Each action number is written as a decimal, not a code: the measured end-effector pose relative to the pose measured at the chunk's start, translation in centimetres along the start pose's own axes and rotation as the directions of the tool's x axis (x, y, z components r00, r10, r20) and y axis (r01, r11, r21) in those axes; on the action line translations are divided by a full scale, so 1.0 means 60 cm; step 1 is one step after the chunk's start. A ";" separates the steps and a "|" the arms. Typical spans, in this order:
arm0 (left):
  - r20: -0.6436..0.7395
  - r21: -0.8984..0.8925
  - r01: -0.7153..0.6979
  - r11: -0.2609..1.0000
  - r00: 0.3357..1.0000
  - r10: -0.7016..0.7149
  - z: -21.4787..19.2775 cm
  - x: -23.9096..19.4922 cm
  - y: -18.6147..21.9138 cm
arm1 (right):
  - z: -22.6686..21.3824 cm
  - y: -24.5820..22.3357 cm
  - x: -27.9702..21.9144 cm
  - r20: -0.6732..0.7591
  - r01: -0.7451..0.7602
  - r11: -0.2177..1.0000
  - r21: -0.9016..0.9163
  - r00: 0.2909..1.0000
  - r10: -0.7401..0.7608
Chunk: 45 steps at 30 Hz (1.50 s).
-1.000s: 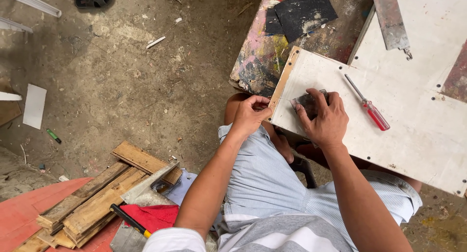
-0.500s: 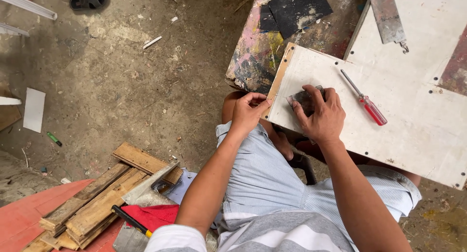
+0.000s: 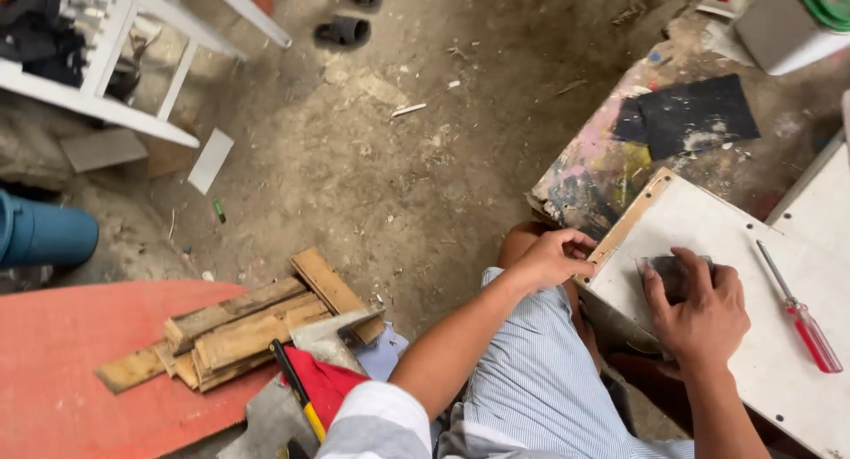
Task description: Fastening and preparing metal components on a white panel using a screwdriver and a putty knife.
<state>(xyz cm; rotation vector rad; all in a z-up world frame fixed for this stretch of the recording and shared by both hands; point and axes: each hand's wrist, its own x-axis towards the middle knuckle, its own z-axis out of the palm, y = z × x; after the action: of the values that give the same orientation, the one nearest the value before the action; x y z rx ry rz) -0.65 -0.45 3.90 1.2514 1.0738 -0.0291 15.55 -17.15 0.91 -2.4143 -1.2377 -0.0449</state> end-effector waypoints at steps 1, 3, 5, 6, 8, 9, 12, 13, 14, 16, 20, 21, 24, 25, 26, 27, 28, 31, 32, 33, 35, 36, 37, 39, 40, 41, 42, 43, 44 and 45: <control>-0.011 -0.013 0.002 1.000 1.000 -0.002 0.006 -0.004 -0.005 | 0.006 0.005 -0.005 0.008 0.016 1.000 0.002 1.000 -0.016; -0.100 0.006 -0.023 1.000 0.995 0.023 0.017 -0.004 0.000 | 0.017 0.015 -0.006 -0.074 0.070 0.997 -0.042 0.995 -0.073; -0.150 0.052 -0.072 0.996 0.986 0.079 0.026 -0.002 -0.006 | 0.014 0.010 -0.003 -0.063 0.065 0.997 -0.030 0.996 -0.066; -0.192 0.101 -0.115 0.988 0.972 0.133 0.032 -0.001 -0.009 | 0.010 0.010 -0.003 -0.049 0.053 0.998 -0.019 0.997 -0.054; -0.186 0.131 -0.130 0.983 0.971 0.153 0.031 0.000 -0.011 | 0.008 0.008 -0.001 -0.026 0.039 0.999 -0.009 0.999 -0.039; -0.183 0.165 -0.140 0.976 0.968 0.170 0.031 -0.001 -0.013 | 0.007 0.007 -0.002 -0.001 0.022 1.000 0.005 1.000 -0.022; -0.172 0.092 -0.141 0.986 0.973 0.155 0.025 0.016 -0.028 | 0.013 0.013 -0.005 -0.035 0.046 0.999 0.011 0.998 -0.045; -0.180 0.091 -0.143 0.985 0.971 0.158 0.021 0.001 -0.015 | 0.018 0.013 -0.005 -0.037 0.053 0.998 0.016 0.998 -0.053; -0.177 0.099 -0.095 0.991 0.978 0.111 0.021 -0.011 -0.002 | 0.020 0.016 -0.006 -0.057 0.065 0.998 -0.011 0.996 -0.066; -0.174 0.106 -0.047 0.993 0.983 0.065 0.026 -0.015 0.003 | 0.022 0.018 -0.004 -0.078 0.077 0.996 -0.039 0.994 -0.080; -0.275 0.066 -0.211 0.975 0.936 0.221 0.038 0.031 -0.054 | 0.012 0.009 -0.002 -0.025 0.052 0.999 -0.007 0.998 -0.052; -0.318 0.036 -0.262 0.965 0.912 0.259 0.042 0.047 -0.071 | 0.007 0.007 -0.001 -0.016 0.049 0.999 0.011 0.999 -0.049; -0.350 0.102 -0.221 0.970 0.905 0.243 0.045 0.065 -0.105 | -0.003 0.004 -0.002 0.114 -0.046 0.999 0.017 0.993 0.043; -0.325 0.104 -0.233 0.967 0.911 0.254 0.032 0.075 -0.079 | 0.017 0.008 0.021 0.101 -0.064 0.998 0.000 0.993 0.064; -0.354 0.108 -0.183 0.977 0.912 0.210 0.036 0.063 -0.076 | 0.026 0.017 0.010 0.001 0.001 1.000 0.007 1.000 -0.001; -0.382 0.114 -0.134 0.984 0.909 0.168 0.039 0.053 -0.074 | 0.037 0.028 0.000 -0.099 0.068 0.998 0.007 0.993 -0.067; -0.354 0.113 -0.129 0.985 0.921 0.161 0.045 0.066 -0.089 | 0.027 0.023 -0.004 -0.092 0.044 0.999 -0.013 0.995 -0.045; -0.381 0.107 -0.254 0.961 0.883 0.276 0.044 0.101 -0.106 | 0.000 0.003 0.009 -0.068 0.043 0.994 0.098 0.997 -0.036; -0.510 0.136 -0.250 0.959 0.812 0.284 0.036 0.107 -0.109 | -0.005 -0.002 0.010 -0.051 0.043 0.993 0.107 0.998 -0.038; -0.628 0.164 -0.242 0.956 0.723 0.290 0.028 0.114 -0.111 | -0.009 -0.006 0.011 -0.034 0.042 0.992 0.117 0.999 -0.039; -0.536 0.125 -0.173 0.977 0.817 0.213 0.034 0.096 -0.108 | -0.012 -0.006 0.011 0.020 0.007 0.996 0.093 1.000 -0.009; -0.441 0.092 -0.095 0.991 0.889 0.127 0.036 0.086 -0.107 | -0.014 -0.007 0.012 0.076 -0.020 0.997 0.071 0.997 0.015; -0.436 0.094 -0.097 0.991 0.891 0.128 0.036 0.080 -0.098 | -0.014 -0.008 0.011 0.074 -0.025 0.997 0.069 0.997 0.020; -0.252 -0.067 -0.259 0.964 0.939 0.235 0.034 0.068 -0.078 | -0.014 -0.009 0.011 0.072 -0.031 0.997 0.074 0.997 0.026; -0.246 -0.066 -0.263 0.963 0.939 0.240 0.026 0.055 -0.064 | -0.013 -0.008 0.013 0.067 -0.035 0.997 0.071 0.997 0.030; -0.170 -0.156 -0.222 0.962 0.966 0.195 0.018 0.042 -0.051 | -0.011 -0.006 0.014 0.065 -0.029 0.997 0.073 0.998 0.024; -0.091 -0.244 -0.168 0.955 0.985 0.150 0.010 0.025 -0.041 | -0.009 -0.005 0.011 0.070 -0.023 0.997 0.075 0.997 0.017; -0.087 -0.244 -0.165 0.956 0.985 0.148 0.008 0.019 -0.035 | -0.010 -0.003 0.010 0.071 -0.026 0.997 0.073 0.997 0.021; -0.049 -0.247 -0.126 0.961 0.992 0.117 0.003 0.013 -0.027 | -0.009 -0.003 0.011 0.070 -0.027 0.997 0.078 0.997 0.021; -0.011 -0.248 -0.086 0.965 0.996 0.086 -0.002 0.007 -0.021 | -0.008 -0.003 0.012 0.068 -0.028 0.996 0.083 0.997 0.022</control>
<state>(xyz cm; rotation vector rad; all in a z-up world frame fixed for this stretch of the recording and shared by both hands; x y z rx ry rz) -1.16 -0.61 2.70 1.0693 0.9896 0.1676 15.90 -16.70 1.58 -2.3754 -1.2135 0.0945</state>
